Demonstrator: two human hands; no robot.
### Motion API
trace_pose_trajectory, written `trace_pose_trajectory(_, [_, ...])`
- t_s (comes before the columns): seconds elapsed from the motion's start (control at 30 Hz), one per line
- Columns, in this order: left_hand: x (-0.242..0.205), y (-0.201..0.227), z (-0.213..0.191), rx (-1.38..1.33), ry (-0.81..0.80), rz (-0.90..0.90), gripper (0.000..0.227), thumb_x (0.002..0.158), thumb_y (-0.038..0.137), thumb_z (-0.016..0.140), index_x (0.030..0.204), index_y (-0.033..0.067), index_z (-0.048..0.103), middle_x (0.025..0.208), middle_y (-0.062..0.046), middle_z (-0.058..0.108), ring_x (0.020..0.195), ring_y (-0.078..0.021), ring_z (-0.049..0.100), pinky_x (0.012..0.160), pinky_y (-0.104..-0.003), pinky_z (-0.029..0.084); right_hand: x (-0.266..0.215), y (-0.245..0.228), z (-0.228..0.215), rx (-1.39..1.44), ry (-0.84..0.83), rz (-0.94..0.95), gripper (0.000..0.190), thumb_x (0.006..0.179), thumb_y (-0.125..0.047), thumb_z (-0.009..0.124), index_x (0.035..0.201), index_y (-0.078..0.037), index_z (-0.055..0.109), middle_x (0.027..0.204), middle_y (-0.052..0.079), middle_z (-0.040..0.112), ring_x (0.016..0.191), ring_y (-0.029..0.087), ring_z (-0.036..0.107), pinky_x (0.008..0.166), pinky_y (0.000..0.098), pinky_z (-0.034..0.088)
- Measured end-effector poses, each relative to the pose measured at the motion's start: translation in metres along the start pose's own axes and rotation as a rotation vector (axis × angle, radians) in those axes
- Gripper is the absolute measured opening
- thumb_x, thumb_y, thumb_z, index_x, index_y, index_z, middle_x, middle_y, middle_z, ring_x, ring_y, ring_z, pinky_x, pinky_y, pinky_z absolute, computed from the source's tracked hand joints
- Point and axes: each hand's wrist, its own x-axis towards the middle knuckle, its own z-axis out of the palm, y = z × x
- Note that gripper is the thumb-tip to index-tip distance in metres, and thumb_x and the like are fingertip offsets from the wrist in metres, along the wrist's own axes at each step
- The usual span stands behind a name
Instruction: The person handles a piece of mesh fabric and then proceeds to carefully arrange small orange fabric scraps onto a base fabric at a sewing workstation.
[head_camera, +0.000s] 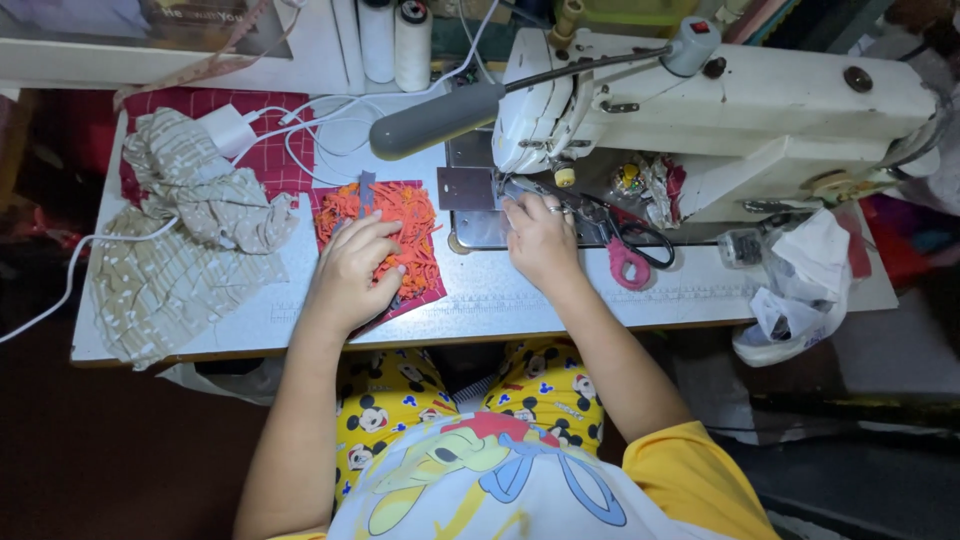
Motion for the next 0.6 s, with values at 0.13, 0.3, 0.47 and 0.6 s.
trace_pose_trajectory(0.13, [0.001,0.003,-0.002,0.004,-0.011,0.010,0.018,0.078,0.026,0.076,0.094,0.0186,0.072,0.126,0.003,0.072,0.132,-0.0221,0.060,0.118,-0.042,0.036,0.009,0.017,0.009,-0.079,0.010,0.043,0.035,0.089,-0.037,0.057,0.116,-0.023,0.075,0.111,0.003,0.068,0.098,0.028,0.067,0.079,0.0456,0.054])
trace_pose_trajectory(0.3, [0.001,-0.001,0.003,0.036,-0.002,0.033,0.020,0.076,0.029,0.077,0.093,0.0194,0.072,0.125,0.003,0.072,0.131,-0.0218,0.061,0.117,-0.042,0.037,0.012,0.055,0.044,-0.086,-0.103,0.160,0.033,0.091,-0.044,0.057,0.108,-0.025,0.077,0.096,0.009,0.072,0.091,0.038,0.071,0.085,0.0549,0.052])
trace_pose_trajectory(0.47, [0.005,0.011,-0.011,-0.024,0.031,0.037,0.024,0.083,0.039,0.076,0.096,0.0189,0.071,0.127,0.001,0.071,0.131,-0.0250,0.060,0.116,-0.042,0.038,0.009,0.058,0.044,-0.049,-0.266,0.347,0.043,0.096,-0.056,0.055,0.107,-0.020,0.077,0.090,0.022,0.072,0.099,0.047,0.070,0.100,0.0570,0.044])
trace_pose_trajectory(0.6, [-0.001,0.018,-0.044,-0.291,0.251,-0.014,0.010,0.095,0.017,0.066,0.100,0.0100,0.072,0.122,-0.009,0.071,0.120,-0.0335,0.064,0.107,-0.045,0.045,0.011,0.009,-0.023,0.250,0.136,-0.048,0.014,0.094,-0.026,0.068,0.101,-0.020,0.077,0.091,0.006,0.069,0.089,0.032,0.069,0.079,0.0417,0.054])
